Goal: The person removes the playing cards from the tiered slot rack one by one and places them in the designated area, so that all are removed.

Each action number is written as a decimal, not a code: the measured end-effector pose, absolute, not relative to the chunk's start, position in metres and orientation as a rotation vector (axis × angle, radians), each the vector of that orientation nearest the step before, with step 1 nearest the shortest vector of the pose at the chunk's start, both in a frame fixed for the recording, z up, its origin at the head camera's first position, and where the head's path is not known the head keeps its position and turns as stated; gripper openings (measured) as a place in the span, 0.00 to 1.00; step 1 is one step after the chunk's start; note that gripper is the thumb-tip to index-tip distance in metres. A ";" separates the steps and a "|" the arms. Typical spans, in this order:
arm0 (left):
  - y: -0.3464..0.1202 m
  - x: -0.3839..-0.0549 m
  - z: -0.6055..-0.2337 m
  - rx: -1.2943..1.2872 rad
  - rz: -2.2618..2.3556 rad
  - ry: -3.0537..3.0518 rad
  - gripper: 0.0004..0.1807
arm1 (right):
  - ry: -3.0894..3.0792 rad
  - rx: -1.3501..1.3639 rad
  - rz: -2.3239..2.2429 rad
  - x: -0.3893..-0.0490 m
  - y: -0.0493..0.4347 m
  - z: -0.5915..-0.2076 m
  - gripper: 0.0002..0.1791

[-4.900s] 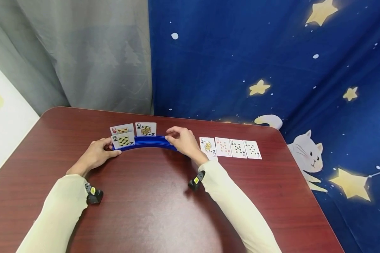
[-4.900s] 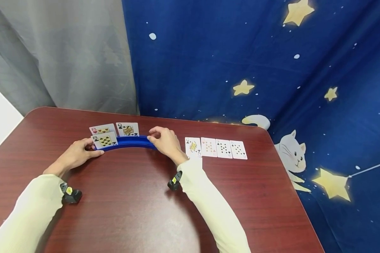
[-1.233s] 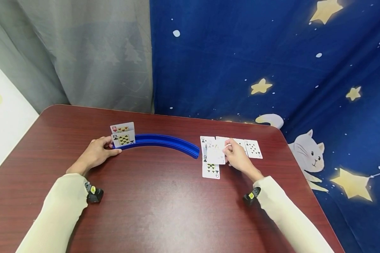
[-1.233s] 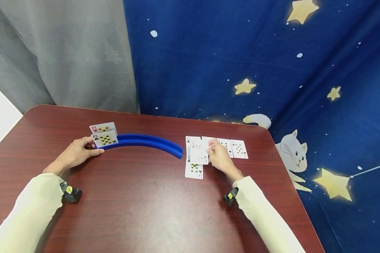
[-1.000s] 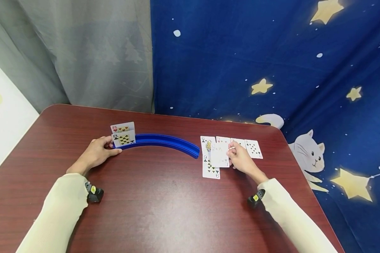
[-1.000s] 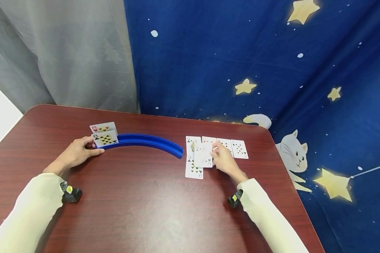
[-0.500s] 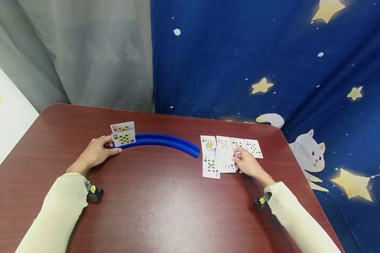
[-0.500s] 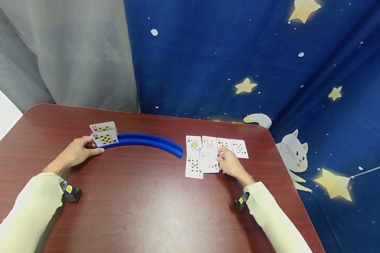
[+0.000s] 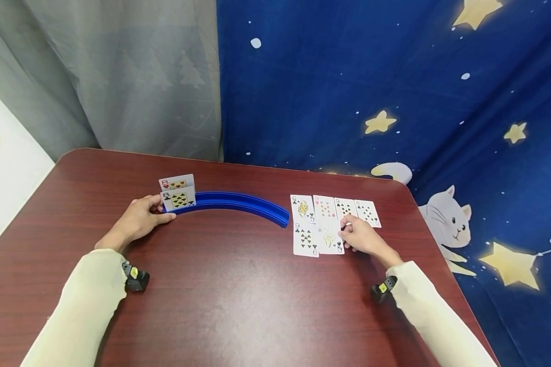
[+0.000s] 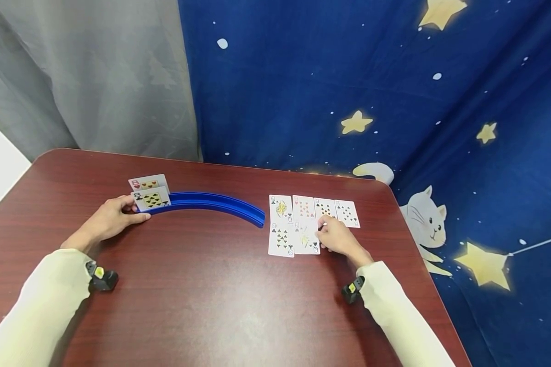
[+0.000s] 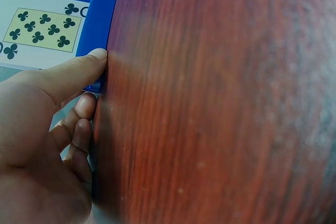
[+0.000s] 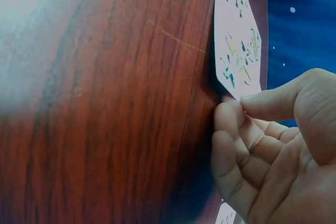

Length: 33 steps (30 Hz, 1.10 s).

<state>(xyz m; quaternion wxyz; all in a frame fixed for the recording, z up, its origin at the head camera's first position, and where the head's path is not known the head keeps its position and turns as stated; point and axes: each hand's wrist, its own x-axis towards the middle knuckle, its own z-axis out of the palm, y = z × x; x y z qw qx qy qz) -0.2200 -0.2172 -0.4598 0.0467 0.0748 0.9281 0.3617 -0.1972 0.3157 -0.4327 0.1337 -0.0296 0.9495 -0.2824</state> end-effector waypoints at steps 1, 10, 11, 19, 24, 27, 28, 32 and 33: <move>-0.217 -0.220 -0.460 0.228 1.102 2.835 0.17 | 2.754 -0.076 -0.801 -0.198 0.315 -0.432 0.07; -0.219 -0.221 -0.460 0.232 1.092 2.839 0.17 | 2.753 -0.046 -0.647 -0.201 0.310 -0.426 0.06; -0.219 -0.220 -0.459 0.230 1.093 2.835 0.18 | 2.752 -0.042 -0.626 -0.201 0.309 -0.425 0.06; -0.218 -0.223 -0.458 0.230 1.098 2.820 0.18 | 2.801 0.080 -0.273 -0.203 0.299 -0.413 0.11; -0.218 -0.223 -0.458 0.222 1.104 2.809 0.19 | 2.801 0.072 -0.183 -0.203 0.296 -0.408 0.08; -0.218 -0.223 -0.458 0.217 1.100 2.810 0.19 | 2.794 0.054 -0.191 -0.204 0.295 -0.408 0.07; -0.218 -0.223 -0.458 0.220 1.099 2.813 0.19 | 2.789 0.047 -0.197 -0.204 0.295 -0.408 0.07; -0.218 -0.222 -0.459 0.227 1.093 2.824 0.19 | 2.779 0.028 -0.259 -0.204 0.295 -0.405 0.07; -0.218 -0.222 -0.460 0.230 1.094 2.826 0.18 | 2.782 0.028 -0.282 -0.204 0.295 -0.404 0.06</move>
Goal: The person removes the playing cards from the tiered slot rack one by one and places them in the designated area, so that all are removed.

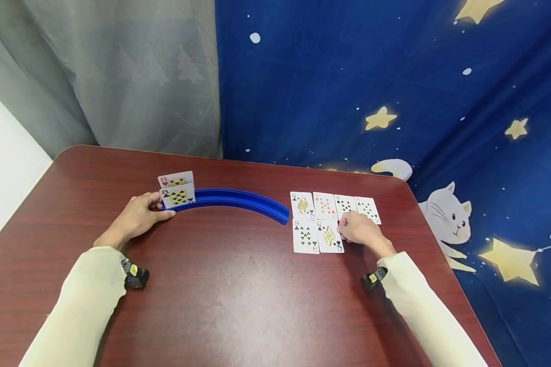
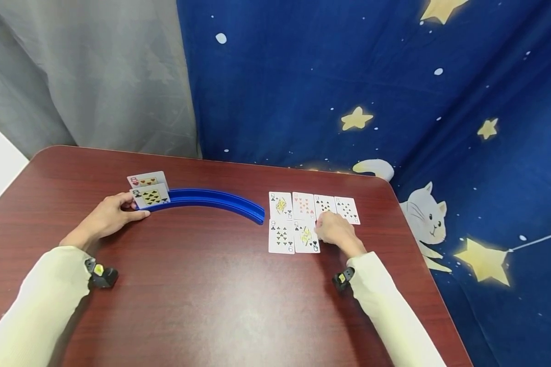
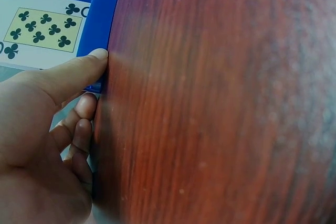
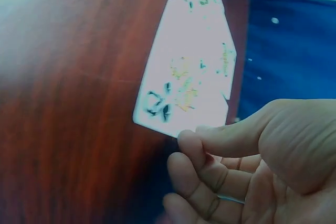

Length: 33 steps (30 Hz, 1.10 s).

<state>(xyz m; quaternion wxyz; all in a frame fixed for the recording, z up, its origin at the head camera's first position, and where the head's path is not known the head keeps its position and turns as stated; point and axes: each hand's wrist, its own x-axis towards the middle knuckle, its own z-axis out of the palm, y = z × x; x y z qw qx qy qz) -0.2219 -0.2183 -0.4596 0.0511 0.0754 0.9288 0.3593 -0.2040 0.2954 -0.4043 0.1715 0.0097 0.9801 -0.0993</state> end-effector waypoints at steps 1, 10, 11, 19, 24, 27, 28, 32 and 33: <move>-0.218 -0.222 -0.460 0.230 1.094 2.828 0.18 | 2.791 0.028 -0.306 -0.204 0.295 -0.403 0.06; -0.216 -0.222 -0.459 0.252 1.105 2.826 0.18 | 2.922 0.026 -0.517 -0.208 0.276 -0.397 0.08; -0.216 -0.222 -0.459 0.252 1.105 2.829 0.17 | 2.934 0.031 -0.553 -0.208 0.273 -0.397 0.07; -0.216 -0.220 -0.458 0.249 1.106 2.833 0.16 | 2.908 0.021 -0.987 -0.213 0.238 -0.401 0.04; -0.215 -0.221 -0.457 0.255 1.103 2.829 0.16 | 2.844 -0.072 -1.231 -0.217 0.213 -0.400 0.04; -0.215 -0.221 -0.457 0.255 1.104 2.828 0.16 | 2.797 -0.123 -1.334 -0.220 0.196 -0.398 0.05; -0.215 -0.221 -0.457 0.253 1.103 2.829 0.16 | 2.780 -0.145 -1.358 -0.221 0.190 -0.398 0.06; -0.217 -0.220 -0.458 0.248 1.100 2.835 0.15 | 2.707 -0.224 -1.415 -0.226 0.165 -0.396 0.08; -0.217 -0.220 -0.458 0.248 1.100 2.836 0.15 | 2.692 -0.252 -1.421 -0.227 0.159 -0.397 0.09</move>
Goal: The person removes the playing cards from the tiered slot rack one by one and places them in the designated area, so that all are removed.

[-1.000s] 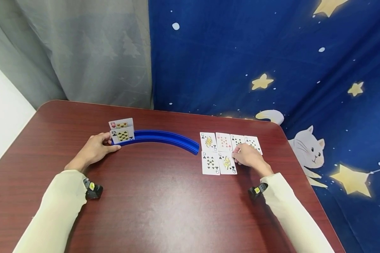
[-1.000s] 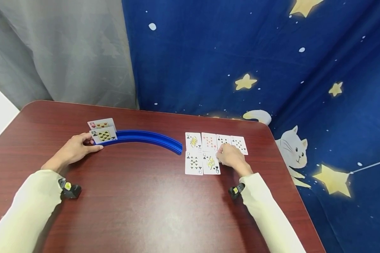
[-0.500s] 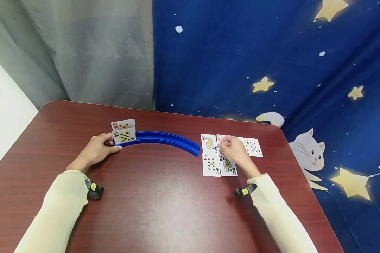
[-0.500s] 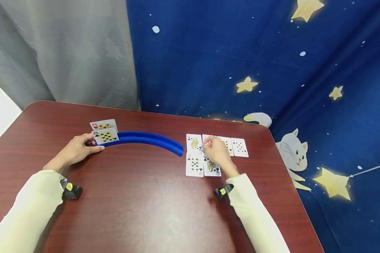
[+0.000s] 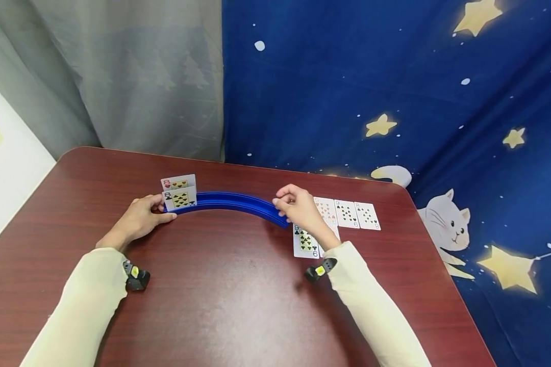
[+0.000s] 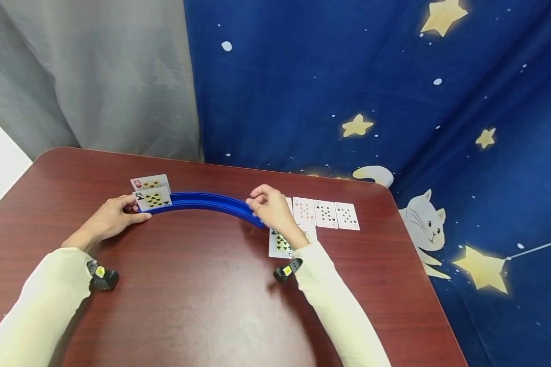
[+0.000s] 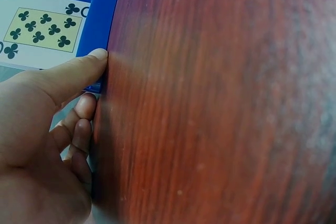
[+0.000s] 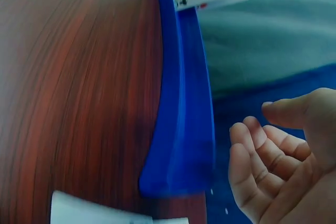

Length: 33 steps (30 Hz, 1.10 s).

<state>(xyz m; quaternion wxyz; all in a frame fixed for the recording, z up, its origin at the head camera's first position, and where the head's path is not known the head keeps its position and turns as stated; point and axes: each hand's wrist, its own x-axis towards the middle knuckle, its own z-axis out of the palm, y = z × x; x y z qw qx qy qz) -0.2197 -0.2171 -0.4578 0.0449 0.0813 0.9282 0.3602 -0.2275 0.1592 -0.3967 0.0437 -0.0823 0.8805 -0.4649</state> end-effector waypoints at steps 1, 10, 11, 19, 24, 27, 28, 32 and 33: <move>-0.217 -0.220 -0.457 0.249 1.101 2.835 0.15 | 2.678 -0.276 -1.426 -0.228 0.153 -0.397 0.09; -0.218 -0.217 -0.458 0.248 1.114 2.839 0.17 | 2.541 -0.439 -1.478 -0.229 0.105 -0.404 0.13; -0.218 -0.216 -0.458 0.248 1.116 2.837 0.17 | 2.533 -0.450 -1.477 -0.229 0.101 -0.405 0.13; -0.217 -0.216 -0.458 0.249 1.108 2.831 0.19 | 2.528 -0.501 -1.479 -0.228 0.072 -0.413 0.17; -0.217 -0.215 -0.459 0.241 1.107 2.830 0.19 | 2.512 -0.494 -1.463 -0.229 0.057 -0.420 0.18; -0.217 -0.216 -0.459 0.240 1.109 2.832 0.19 | 2.511 -0.502 -1.445 -0.229 0.049 -0.422 0.19; -0.217 -0.216 -0.459 0.240 1.110 2.829 0.20 | 2.513 -0.502 -1.439 -0.229 0.047 -0.422 0.19; -0.217 -0.217 -0.458 0.233 1.104 2.831 0.20 | 2.524 -0.499 -1.433 -0.229 0.038 -0.421 0.19; -0.216 -0.217 -0.458 0.229 1.103 2.829 0.20 | 2.529 -0.495 -1.430 -0.229 0.036 -0.420 0.19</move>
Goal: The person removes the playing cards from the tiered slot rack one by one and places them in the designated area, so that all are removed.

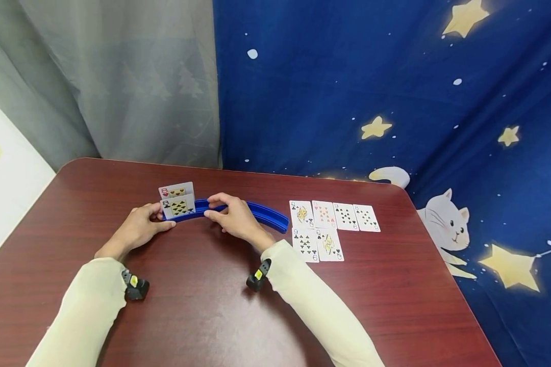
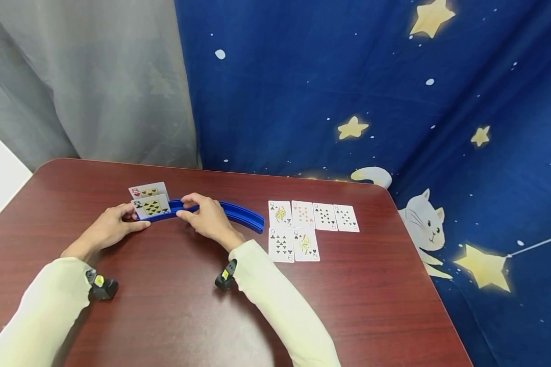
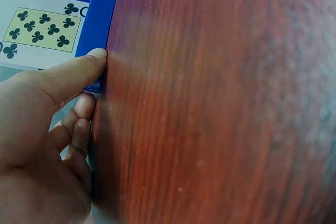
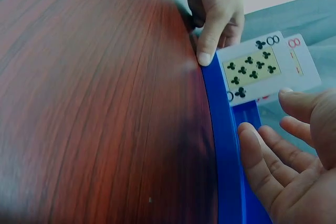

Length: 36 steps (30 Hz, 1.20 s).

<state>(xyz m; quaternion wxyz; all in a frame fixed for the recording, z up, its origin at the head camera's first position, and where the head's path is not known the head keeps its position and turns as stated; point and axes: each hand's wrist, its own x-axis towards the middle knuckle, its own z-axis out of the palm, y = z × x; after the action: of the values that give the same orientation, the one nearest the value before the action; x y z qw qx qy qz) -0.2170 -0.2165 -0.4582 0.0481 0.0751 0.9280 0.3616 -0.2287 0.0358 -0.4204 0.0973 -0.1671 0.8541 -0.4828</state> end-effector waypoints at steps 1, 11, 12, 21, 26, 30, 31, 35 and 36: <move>-0.216 -0.217 -0.458 0.224 1.102 2.828 0.20 | 2.536 -0.490 -1.425 -0.228 0.034 -0.420 0.20; -0.215 -0.219 -0.458 0.208 1.100 2.818 0.21 | 2.580 -0.463 -1.358 -0.228 0.018 -0.418 0.21; -0.215 -0.219 -0.458 0.210 1.099 2.820 0.21 | 2.580 -0.462 -1.354 -0.228 0.017 -0.418 0.21; -0.214 -0.219 -0.458 0.225 1.102 2.829 0.19 | 2.574 -0.448 -1.322 -0.227 0.006 -0.418 0.23; -0.214 -0.219 -0.459 0.241 1.095 2.847 0.18 | 2.579 -0.438 -1.314 -0.227 0.002 -0.418 0.23; -0.214 -0.220 -0.459 0.238 1.091 2.844 0.19 | 2.580 -0.436 -1.315 -0.226 0.000 -0.418 0.22; -0.215 -0.220 -0.459 0.235 1.094 2.839 0.20 | 2.579 -0.438 -1.317 -0.226 -0.001 -0.418 0.22; -0.216 -0.219 -0.458 0.237 1.102 2.828 0.24 | 2.647 -0.482 -1.260 -0.226 -0.004 -0.419 0.18; -0.216 -0.219 -0.458 0.240 1.107 2.826 0.24 | 2.681 -0.495 -1.236 -0.226 -0.005 -0.419 0.16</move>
<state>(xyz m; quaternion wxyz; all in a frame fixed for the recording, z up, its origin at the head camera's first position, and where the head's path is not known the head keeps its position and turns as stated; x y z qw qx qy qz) -0.2189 -0.2161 -0.4582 0.0484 0.0786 0.9272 0.3631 -0.2262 -0.0050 -0.4194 0.0740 -0.1650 0.8932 -0.4117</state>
